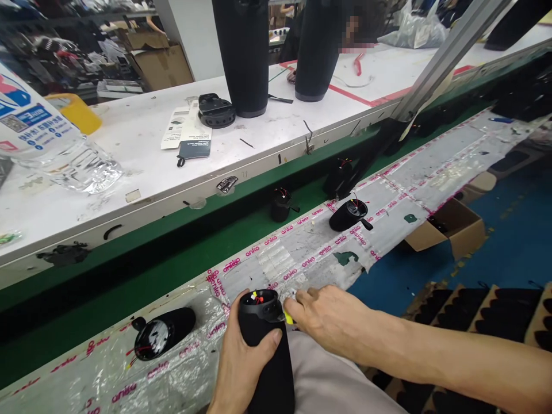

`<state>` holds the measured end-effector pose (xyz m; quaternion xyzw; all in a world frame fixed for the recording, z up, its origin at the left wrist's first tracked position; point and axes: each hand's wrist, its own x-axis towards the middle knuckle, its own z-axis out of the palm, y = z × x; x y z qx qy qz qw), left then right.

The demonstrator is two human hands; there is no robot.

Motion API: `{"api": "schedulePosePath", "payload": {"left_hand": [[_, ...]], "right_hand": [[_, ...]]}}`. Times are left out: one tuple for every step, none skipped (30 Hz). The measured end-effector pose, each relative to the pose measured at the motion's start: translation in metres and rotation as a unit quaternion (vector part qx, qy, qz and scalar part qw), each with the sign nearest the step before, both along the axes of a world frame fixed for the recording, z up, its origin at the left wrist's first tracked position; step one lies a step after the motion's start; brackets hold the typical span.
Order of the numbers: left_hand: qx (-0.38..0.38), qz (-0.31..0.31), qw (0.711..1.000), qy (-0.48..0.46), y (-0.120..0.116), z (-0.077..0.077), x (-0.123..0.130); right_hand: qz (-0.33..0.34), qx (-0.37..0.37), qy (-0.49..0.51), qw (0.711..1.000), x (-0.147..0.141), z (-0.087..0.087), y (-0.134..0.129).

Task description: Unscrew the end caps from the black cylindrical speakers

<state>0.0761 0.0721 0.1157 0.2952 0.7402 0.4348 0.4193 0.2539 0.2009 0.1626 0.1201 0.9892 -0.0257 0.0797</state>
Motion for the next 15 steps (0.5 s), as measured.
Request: {"api": "schedulePosePath", "payload": {"left_hand": [[0.0, 0.009, 1.0, -0.001, 0.0, 0.002, 0.002], [0.0, 0.015, 1.0, -0.001, 0.001, 0.004, 0.003], [0.0, 0.018, 1.0, -0.001, 0.001, 0.005, 0.004], [-0.001, 0.016, 1.0, 0.001, 0.001, 0.005, 0.005], [-0.003, 0.011, 1.0, 0.004, 0.001, 0.005, 0.005], [-0.005, 0.003, 1.0, 0.007, 0.001, 0.004, 0.005], [-0.006, -0.003, 1.0, 0.007, 0.0, 0.003, 0.004], [-0.005, -0.006, 1.0, 0.005, 0.0, 0.002, 0.004], [-0.003, -0.006, 1.0, 0.002, 0.0, 0.002, 0.003], [-0.005, -0.005, 1.0, -0.002, 0.0, 0.002, 0.003], [-0.008, -0.005, 1.0, -0.004, 0.0, 0.002, 0.004], [-0.01, -0.004, 1.0, -0.005, 0.0, 0.002, 0.004], [-0.01, -0.003, 1.0, -0.004, 0.0, 0.002, 0.005], [-0.009, -0.003, 1.0, -0.003, 0.0, 0.003, 0.005], [-0.005, -0.002, 1.0, -0.002, 0.001, 0.003, 0.006]], "right_hand": [[0.007, 0.001, -0.007, 1.0, 0.0, 0.001, -0.001], [0.013, 0.001, -0.014, 1.0, -0.001, 0.003, -0.001], [0.017, 0.0, -0.021, 1.0, -0.002, 0.004, -0.001], [0.02, -0.002, -0.026, 0.999, -0.002, 0.005, -0.001], [0.022, -0.003, -0.03, 0.999, -0.003, 0.006, -0.001], [0.024, -0.004, -0.034, 0.999, -0.003, 0.006, -0.001], [0.024, -0.005, -0.035, 0.999, -0.004, 0.006, -0.001], [0.025, -0.006, -0.036, 0.999, -0.003, 0.005, 0.0], [0.025, -0.006, -0.035, 0.999, -0.003, 0.003, 0.0], [0.025, -0.004, -0.033, 0.999, -0.002, 0.002, -0.001], [0.026, 0.0, -0.03, 0.999, -0.001, -0.001, -0.001], [0.027, 0.004, -0.026, 0.999, 0.0, -0.003, -0.002], [0.027, 0.009, -0.023, 0.999, 0.001, -0.005, -0.003], [0.027, 0.015, -0.02, 0.999, 0.001, -0.007, -0.004], [0.029, 0.019, -0.018, 0.999, 0.002, -0.008, -0.005]]}}
